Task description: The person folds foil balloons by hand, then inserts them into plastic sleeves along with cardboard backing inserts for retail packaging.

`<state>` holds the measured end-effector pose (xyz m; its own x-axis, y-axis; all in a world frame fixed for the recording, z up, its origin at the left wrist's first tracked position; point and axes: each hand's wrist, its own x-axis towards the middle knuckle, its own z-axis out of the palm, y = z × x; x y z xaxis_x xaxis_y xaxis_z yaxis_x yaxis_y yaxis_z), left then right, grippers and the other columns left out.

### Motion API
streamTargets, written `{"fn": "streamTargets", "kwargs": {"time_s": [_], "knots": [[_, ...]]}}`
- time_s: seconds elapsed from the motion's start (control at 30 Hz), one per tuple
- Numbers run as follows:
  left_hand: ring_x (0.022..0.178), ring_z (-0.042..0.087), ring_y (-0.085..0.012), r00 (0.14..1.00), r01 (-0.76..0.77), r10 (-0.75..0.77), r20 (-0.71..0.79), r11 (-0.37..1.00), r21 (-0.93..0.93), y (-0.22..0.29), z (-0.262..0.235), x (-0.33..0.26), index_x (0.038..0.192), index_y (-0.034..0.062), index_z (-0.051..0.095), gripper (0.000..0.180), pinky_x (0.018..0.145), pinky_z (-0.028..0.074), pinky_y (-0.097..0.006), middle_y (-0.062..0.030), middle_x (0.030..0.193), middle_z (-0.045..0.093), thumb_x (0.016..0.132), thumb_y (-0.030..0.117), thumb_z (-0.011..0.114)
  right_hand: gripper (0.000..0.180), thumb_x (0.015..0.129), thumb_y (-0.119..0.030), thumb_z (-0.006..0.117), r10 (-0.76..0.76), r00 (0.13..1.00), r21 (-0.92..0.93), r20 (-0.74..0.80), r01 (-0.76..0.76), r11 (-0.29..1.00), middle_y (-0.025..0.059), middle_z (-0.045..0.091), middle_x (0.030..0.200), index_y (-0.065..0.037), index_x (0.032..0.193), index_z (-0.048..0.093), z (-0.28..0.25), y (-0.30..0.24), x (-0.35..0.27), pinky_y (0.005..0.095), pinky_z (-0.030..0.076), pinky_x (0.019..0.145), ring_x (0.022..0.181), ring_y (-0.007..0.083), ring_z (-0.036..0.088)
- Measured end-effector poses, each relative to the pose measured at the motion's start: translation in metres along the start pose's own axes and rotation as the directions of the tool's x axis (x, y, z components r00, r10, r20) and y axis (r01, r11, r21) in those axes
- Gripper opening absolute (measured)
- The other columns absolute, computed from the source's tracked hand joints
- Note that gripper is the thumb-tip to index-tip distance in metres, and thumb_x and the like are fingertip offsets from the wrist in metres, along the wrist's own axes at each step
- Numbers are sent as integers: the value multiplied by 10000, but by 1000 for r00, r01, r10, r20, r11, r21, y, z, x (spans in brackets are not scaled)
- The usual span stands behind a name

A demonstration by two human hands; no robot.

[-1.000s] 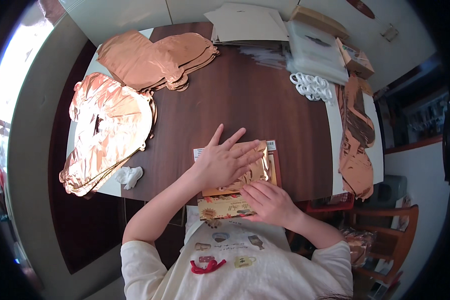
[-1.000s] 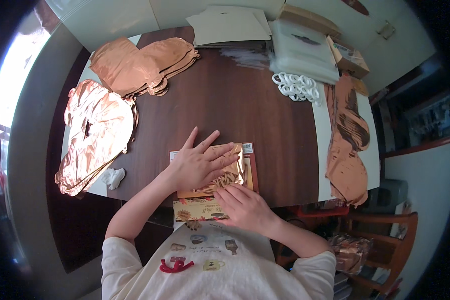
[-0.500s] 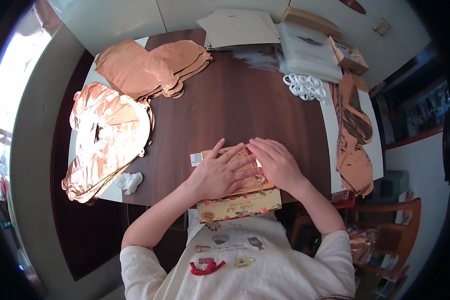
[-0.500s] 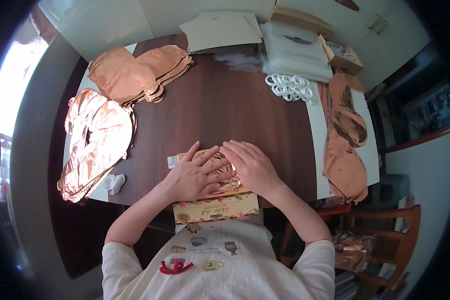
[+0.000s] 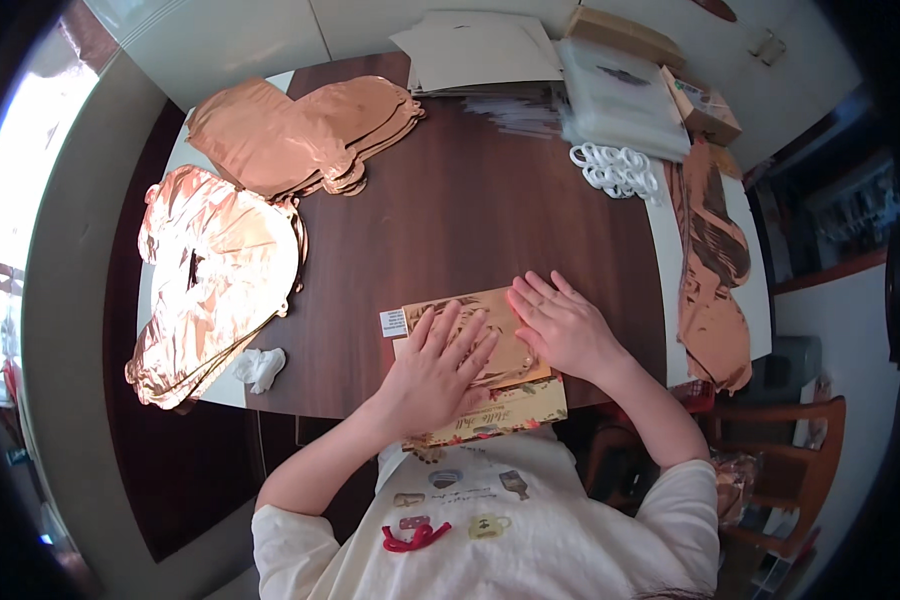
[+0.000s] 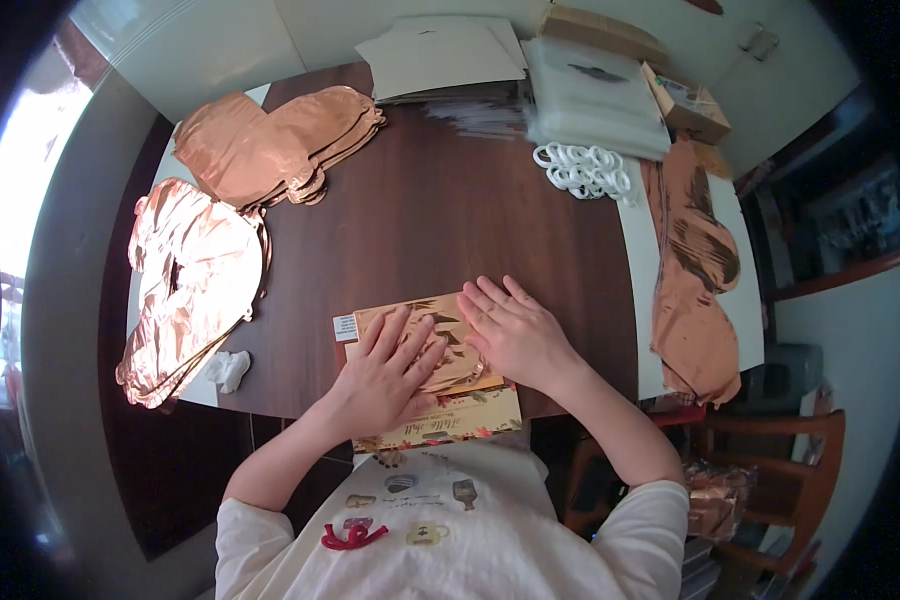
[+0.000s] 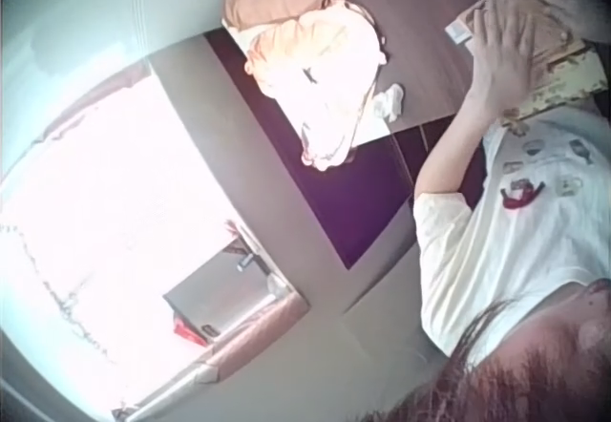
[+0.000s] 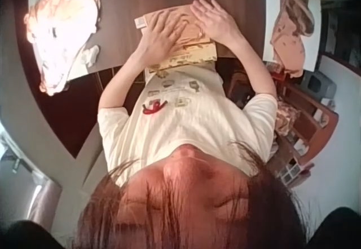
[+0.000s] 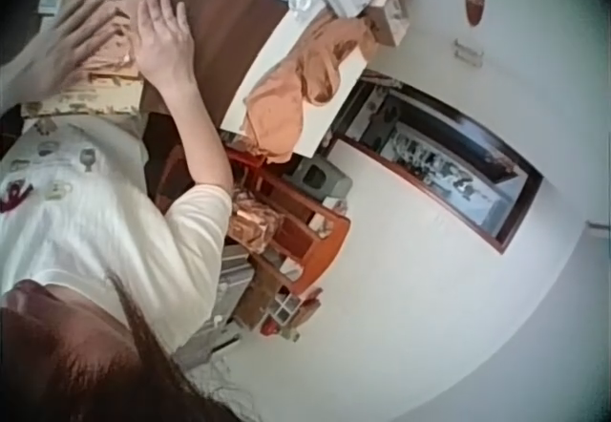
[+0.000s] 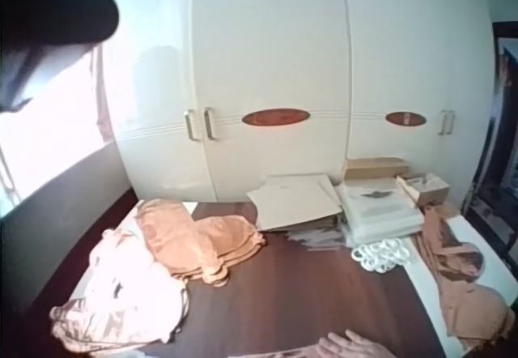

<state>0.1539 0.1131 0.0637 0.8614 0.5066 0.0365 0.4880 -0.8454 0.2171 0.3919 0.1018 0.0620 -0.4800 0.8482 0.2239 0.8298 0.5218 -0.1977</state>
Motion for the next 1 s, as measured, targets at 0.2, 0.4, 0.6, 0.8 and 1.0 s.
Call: {"fn": "streamTargets", "kwargs": {"time_s": [0.2, 0.4, 0.6, 0.8, 1.0], "knots": [[1318, 181, -536, 984, 177, -177, -3, 984, -26, 16, -1, -19, 1389, 32, 347, 910, 1077, 156, -582, -325, 1405, 272, 791, 713, 426, 630, 812, -448, 615, 12, 996, -20, 84, -11, 1000, 119, 521, 1312, -15, 1260, 522, -8, -1, 0, 462, 295, 1076, 1261, 264, 447], [1317, 183, -536, 980, 199, -199, 2, 980, -15, 20, -3, -30, 1403, 110, 352, 921, 1055, 178, -612, -319, 1410, 260, 748, 749, 445, 780, 763, -572, 615, 15, 996, -47, 92, -11, 999, 154, 514, 1310, 1, 1278, 498, -10, -4, 0, 484, 286, 1073, 1266, 295, 438], [1291, 240, -527, 978, 206, -208, 27, 976, 68, 24, -15, -36, 1386, 309, 393, 839, 1012, 205, -663, -295, 1404, 265, 680, 744, 524, 789, 753, -598, 608, 5, 997, -60, 82, 0, 998, 152, 527, 1297, -2, 1261, 516, -10, -4, 1, 495, 278, 1073, 1255, 294, 451], [1270, 267, -531, 977, 202, -208, 55, 975, 94, 26, -21, -33, 1377, 407, 377, 882, 1006, 228, -663, -281, 1393, 280, 588, 719, 617, 872, 710, -700, 553, 81, 995, -177, 49, -71, 982, 132, 561, 1263, 10, 1214, 558, -6, -18, 2, 552, 272, 1050, 1244, 256, 468], [1263, 278, -532, 977, 200, -205, 55, 976, 89, 27, -22, -34, 1373, 415, 378, 918, 1000, 237, -665, -279, 1388, 285, 549, 716, 645, 933, 643, -721, 578, 63, 997, -212, 37, -54, 976, 123, 550, 1275, 11, 1221, 553, -3, -19, 0, 568, 269, 1044, 1245, 268, 458]]}}
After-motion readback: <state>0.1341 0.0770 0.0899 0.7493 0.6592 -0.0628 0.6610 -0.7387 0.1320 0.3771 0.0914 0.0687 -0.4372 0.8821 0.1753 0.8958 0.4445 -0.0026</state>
